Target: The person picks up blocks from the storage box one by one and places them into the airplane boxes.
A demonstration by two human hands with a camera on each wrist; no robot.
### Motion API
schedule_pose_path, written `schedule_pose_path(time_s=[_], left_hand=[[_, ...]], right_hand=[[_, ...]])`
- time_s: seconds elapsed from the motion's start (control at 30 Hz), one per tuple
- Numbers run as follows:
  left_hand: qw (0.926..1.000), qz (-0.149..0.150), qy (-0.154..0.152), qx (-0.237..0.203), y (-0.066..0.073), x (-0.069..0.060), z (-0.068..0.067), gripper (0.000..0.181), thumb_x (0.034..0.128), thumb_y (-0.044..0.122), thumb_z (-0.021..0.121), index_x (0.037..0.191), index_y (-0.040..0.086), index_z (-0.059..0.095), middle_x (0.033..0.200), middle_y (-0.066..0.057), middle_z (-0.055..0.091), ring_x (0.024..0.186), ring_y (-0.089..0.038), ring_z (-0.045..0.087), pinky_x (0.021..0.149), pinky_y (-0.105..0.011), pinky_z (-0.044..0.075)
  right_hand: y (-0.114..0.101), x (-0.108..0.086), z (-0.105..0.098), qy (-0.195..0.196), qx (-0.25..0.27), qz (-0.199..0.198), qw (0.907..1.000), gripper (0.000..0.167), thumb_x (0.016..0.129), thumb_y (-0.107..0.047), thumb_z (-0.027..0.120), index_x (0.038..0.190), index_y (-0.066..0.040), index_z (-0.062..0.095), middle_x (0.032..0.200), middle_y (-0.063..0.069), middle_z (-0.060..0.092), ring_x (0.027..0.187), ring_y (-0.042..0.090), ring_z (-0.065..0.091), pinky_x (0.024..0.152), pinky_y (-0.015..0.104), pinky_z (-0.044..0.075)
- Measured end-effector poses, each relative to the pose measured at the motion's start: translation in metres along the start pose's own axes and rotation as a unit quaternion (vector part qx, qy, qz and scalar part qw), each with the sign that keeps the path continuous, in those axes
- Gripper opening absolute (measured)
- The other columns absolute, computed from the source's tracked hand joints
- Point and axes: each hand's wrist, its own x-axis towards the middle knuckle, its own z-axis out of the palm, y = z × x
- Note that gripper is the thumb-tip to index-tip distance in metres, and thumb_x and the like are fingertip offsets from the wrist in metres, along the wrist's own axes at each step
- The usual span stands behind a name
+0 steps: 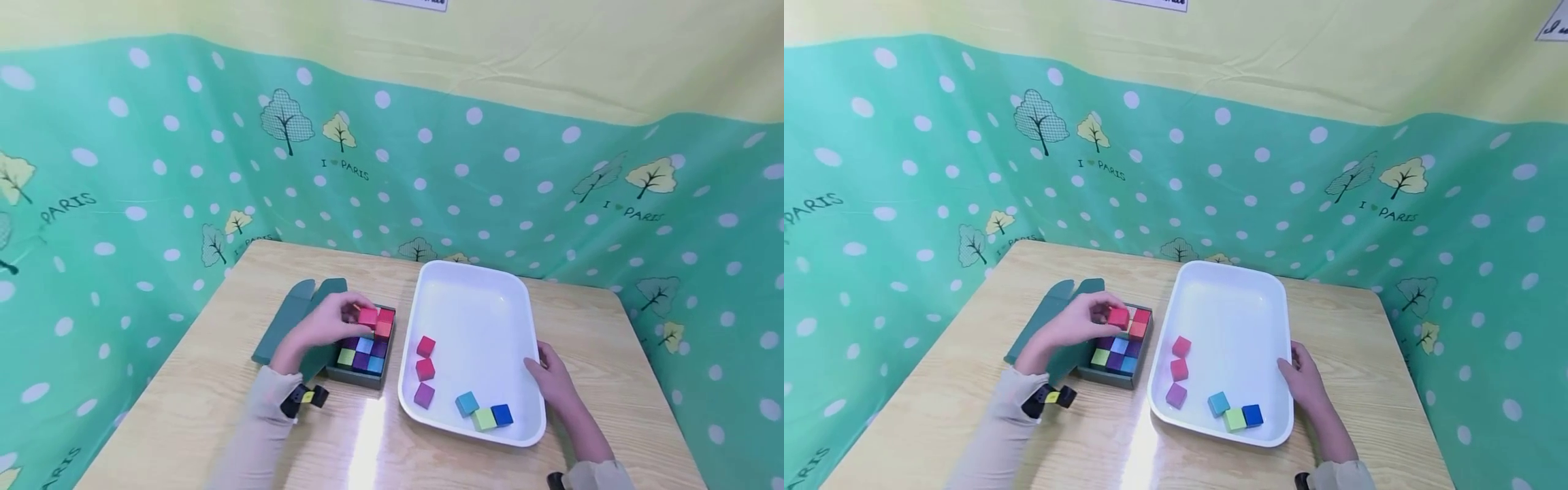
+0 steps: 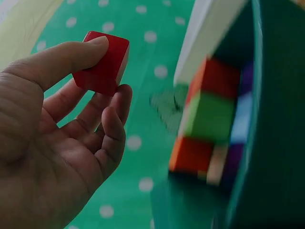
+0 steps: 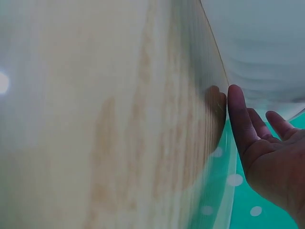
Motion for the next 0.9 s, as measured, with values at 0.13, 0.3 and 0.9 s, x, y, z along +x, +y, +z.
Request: schedule_pose_path(time_s=[0.13, 0.3, 0.9], left_hand=[[0.9994, -0.012, 0.024, 0.023, -0.013, -0.01, -0.016, 0.036, 0.0795, 0.013, 0.081, 0.112, 0.009, 0.066, 0.101, -0.005, 0.063, 0.086, -0.022, 0.059, 0.074, -0.034, 0.053], [0.9971, -0.017, 0.033, 0.067, -0.022, -0.012, -0.026, 0.035, 0.0801, 0.014, 0.081, 0.113, 0.012, 0.067, 0.106, -0.002, 0.063, 0.092, -0.023, 0.058, 0.077, -0.036, 0.052], [0.9913, -0.049, 0.023, 0.12, -0.032, -0.007, -0.022, 0.038, 0.0805, 0.017, 0.081, 0.116, 0.014, 0.067, 0.113, -0.003, 0.06, 0.102, -0.024, 0.053, 0.079, -0.038, 0.048]], right_hand=[[-0.001, 0.001, -0.002, -0.003, -0.002, 0.003, 1.0, 0.059, 0.104, -0.027, 0.044, 0.149, 0.003, 0.022, 0.151, 0.03, 0.023, 0.133, 0.048, 0.032, 0.1, 0.053, 0.039], [-0.002, 0.001, -0.003, 0.0, 0.001, 0.009, 1.0, 0.06, 0.103, -0.027, 0.045, 0.15, 0.002, 0.021, 0.152, 0.029, 0.021, 0.135, 0.048, 0.029, 0.102, 0.055, 0.035], [0.001, -0.001, -0.001, 0.0, 0.005, 0.016, 0.9999, 0.062, 0.104, -0.034, 0.044, 0.151, 0.0, 0.02, 0.152, 0.028, 0.023, 0.133, 0.046, 0.033, 0.1, 0.052, 0.039]])
